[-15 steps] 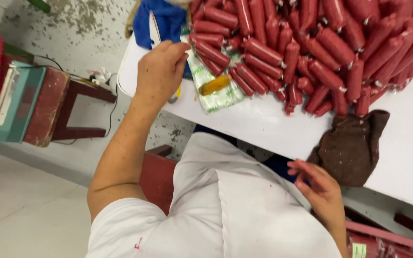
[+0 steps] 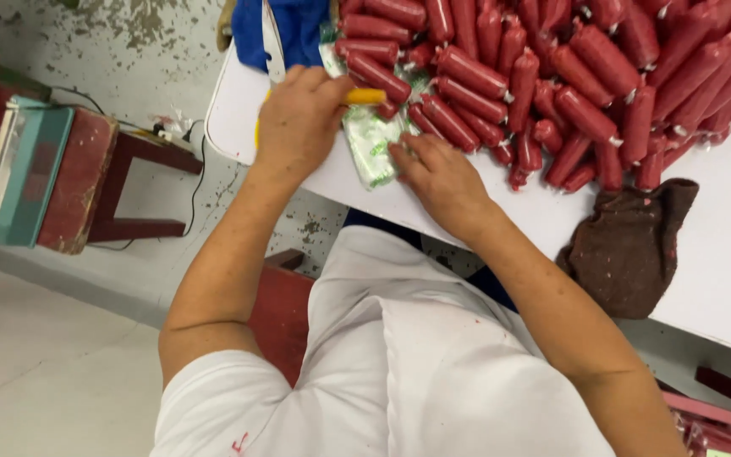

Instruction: Packing longaniza sausages into small plastic bags and applying labels at a production table.

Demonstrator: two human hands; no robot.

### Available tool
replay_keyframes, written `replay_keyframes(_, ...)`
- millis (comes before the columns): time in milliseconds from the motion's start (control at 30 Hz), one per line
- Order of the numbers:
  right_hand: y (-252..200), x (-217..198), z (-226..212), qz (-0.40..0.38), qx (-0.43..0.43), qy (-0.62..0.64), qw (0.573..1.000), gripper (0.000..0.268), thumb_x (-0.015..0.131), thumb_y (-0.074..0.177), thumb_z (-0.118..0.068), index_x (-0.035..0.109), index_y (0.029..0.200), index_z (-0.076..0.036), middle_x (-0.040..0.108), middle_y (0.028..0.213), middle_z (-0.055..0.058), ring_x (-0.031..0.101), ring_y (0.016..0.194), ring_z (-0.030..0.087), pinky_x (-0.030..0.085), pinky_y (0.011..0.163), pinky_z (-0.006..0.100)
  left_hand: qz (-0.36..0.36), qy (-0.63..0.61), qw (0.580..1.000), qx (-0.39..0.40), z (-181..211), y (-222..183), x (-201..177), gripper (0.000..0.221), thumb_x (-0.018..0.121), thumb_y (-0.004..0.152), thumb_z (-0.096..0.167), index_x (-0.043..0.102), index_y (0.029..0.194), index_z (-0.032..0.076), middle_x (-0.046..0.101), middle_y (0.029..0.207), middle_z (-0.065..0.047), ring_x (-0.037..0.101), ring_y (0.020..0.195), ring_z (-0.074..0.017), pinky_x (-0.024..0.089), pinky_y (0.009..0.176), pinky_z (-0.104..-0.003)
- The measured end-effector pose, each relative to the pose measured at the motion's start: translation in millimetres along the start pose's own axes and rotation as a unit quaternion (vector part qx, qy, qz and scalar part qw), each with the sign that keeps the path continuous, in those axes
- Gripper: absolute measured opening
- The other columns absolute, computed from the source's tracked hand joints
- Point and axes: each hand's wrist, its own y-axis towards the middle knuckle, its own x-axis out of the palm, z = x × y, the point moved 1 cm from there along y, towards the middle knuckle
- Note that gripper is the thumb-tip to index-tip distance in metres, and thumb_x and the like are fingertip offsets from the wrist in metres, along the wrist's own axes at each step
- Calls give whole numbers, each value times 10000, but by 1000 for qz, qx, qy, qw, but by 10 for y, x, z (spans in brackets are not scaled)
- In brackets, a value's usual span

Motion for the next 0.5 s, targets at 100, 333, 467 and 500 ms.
replay_keyframes(100,69,-1,-2,-19,16,-24,999,294,695,953,-128,713,1245,-108,682,1118,79,570,993,283,500,632,400,83,-79,993,-26,-236,131,-97,291,795,915,192,714,1190,142,621,985,-29,564,911,-276,500,646,-401)
replay_keyframes(333,94,87,81,-26,67,-9,997,145,718,924,-143,778,1043,-199,641,936,-23,571,867,226,437,506,380,96,-238,961,99,-251,838,335,353,832,864,67,738,1196,141,681,1097,-42,527,1014,-292,459,860,-408)
replay_keyframes(467,124,43,-1,-13,43,-36,998,110,684,932,-64,717,1026,-110,618,936,48,546,843,264,457,595,388,137,-153,975,84,-283,868,242,359,834,792,66,716,1130,102,670,1042,-65,582,963,-304,488,790,-448)
replay_keyframes(500,108,44,-32,-2,36,-24,999,108,683,931,-11,703,1025,-61,607,923,82,528,823,284,462,627,397,167,-179,968,48,-324,820,161,350,817,786,20,714,1118,61,682,1073,-118,606,958,-344,498,813,-458)
